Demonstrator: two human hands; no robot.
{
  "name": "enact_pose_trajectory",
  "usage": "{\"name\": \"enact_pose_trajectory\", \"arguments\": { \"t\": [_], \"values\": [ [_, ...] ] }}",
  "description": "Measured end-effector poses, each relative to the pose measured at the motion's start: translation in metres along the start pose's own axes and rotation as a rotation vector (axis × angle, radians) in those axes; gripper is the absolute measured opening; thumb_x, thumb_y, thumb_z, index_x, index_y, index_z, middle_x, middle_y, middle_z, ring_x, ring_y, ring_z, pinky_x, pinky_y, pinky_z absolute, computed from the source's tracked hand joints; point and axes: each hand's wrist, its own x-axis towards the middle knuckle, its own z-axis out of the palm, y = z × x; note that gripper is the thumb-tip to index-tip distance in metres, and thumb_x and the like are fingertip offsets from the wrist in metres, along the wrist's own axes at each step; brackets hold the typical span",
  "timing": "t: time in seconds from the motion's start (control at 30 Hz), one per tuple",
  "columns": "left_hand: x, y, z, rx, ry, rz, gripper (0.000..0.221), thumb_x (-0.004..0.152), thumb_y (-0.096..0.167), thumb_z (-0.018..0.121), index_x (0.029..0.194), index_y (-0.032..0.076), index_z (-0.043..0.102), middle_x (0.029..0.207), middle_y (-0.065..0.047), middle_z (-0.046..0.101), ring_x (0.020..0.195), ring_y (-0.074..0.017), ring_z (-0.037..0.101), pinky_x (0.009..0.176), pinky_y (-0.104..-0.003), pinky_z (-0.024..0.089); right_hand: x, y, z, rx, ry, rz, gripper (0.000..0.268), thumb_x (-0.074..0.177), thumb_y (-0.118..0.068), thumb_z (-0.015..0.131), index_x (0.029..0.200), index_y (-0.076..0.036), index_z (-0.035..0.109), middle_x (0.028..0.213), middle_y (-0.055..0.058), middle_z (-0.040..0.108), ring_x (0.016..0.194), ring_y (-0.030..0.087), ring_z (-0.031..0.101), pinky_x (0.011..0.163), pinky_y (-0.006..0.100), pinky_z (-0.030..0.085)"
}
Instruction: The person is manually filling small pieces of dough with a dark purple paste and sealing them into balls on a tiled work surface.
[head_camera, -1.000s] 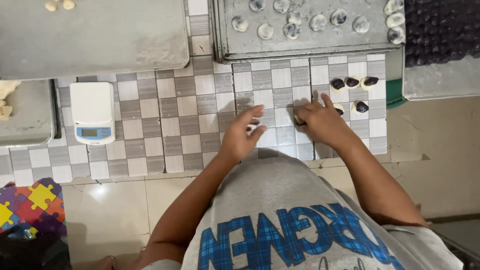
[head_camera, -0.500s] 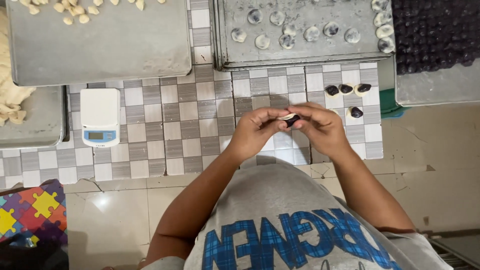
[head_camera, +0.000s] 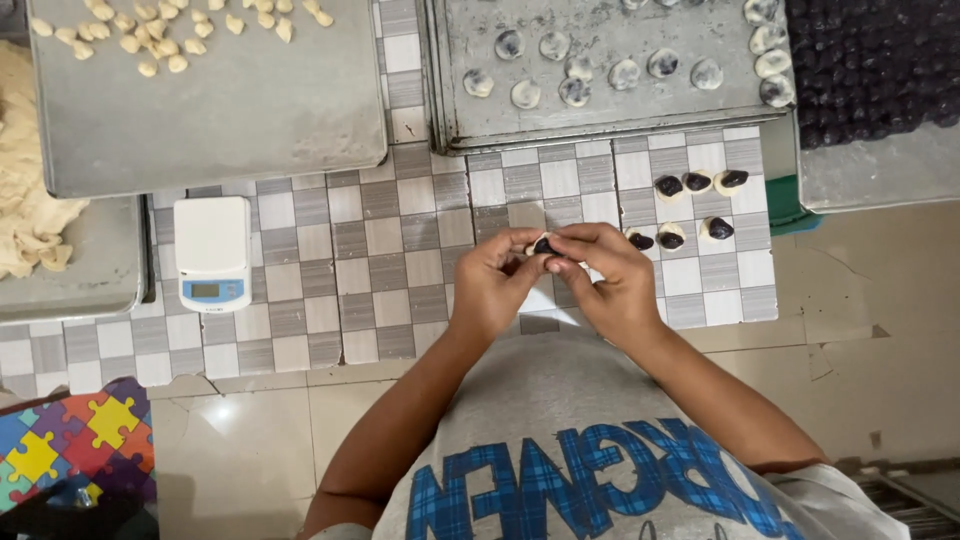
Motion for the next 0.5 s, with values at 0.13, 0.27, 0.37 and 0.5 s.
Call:
{"name": "enact_pose_trajectory", "arguments": {
  "t": [0.13,0.27,0.37,0.5],
  "values": [
    [-0.003,0.024,0.004,0.160,-0.083,0.047,0.035,0.087,-0.007,0.051,0.121,0.000,0.056,0.088,-0.022,0.069,0.075,-0.0265,0.070,0.067,-0.037,0.057,0.009,0.008,-0.002,-0.011,0.075,0.066,0.014,0.077,0.001,0.073,0.090,-0.004,0.072,0.083,0.014,0.065,0.064,0.022,0.062,0.058,0.031,0.050],
    [0.002,0.013,-0.001,0.111,-0.085,0.016,0.034,0.087,-0.005,0.052,0.120,0.002,0.059,0.086,-0.020,0.069,0.074,-0.0244,0.070,0.067,-0.035,0.056,0.013,0.011,0.000,-0.055,0.085,0.058,0.017,0.074,0.002,0.075,0.089,-0.006,0.073,0.081,0.012,0.065,0.063,0.023,0.063,0.058,0.030,0.051],
    [0.014,0.006,-0.008,0.007,-0.045,-0.024,0.035,0.078,0.004,0.071,0.112,0.002,0.063,0.080,-0.015,0.069,0.064,-0.0157,0.066,0.061,-0.028,0.058,0.015,0.003,0.003,-0.150,0.046,0.039,0.021,0.073,-0.002,0.076,0.093,-0.008,0.072,0.083,0.008,0.068,0.065,0.024,0.065,0.058,0.031,0.052],
    [0.019,0.014,-0.008,-0.167,-0.098,-0.004,0.033,0.075,-0.005,0.071,0.107,-0.002,0.064,0.081,-0.014,0.069,0.073,-0.0136,0.064,0.065,-0.029,0.056,0.021,-0.011,0.003,-0.123,0.019,-0.053,0.031,0.077,0.000,0.069,0.107,-0.003,0.065,0.096,0.014,0.064,0.072,0.029,0.064,0.063,0.037,0.053]
  ]
}}
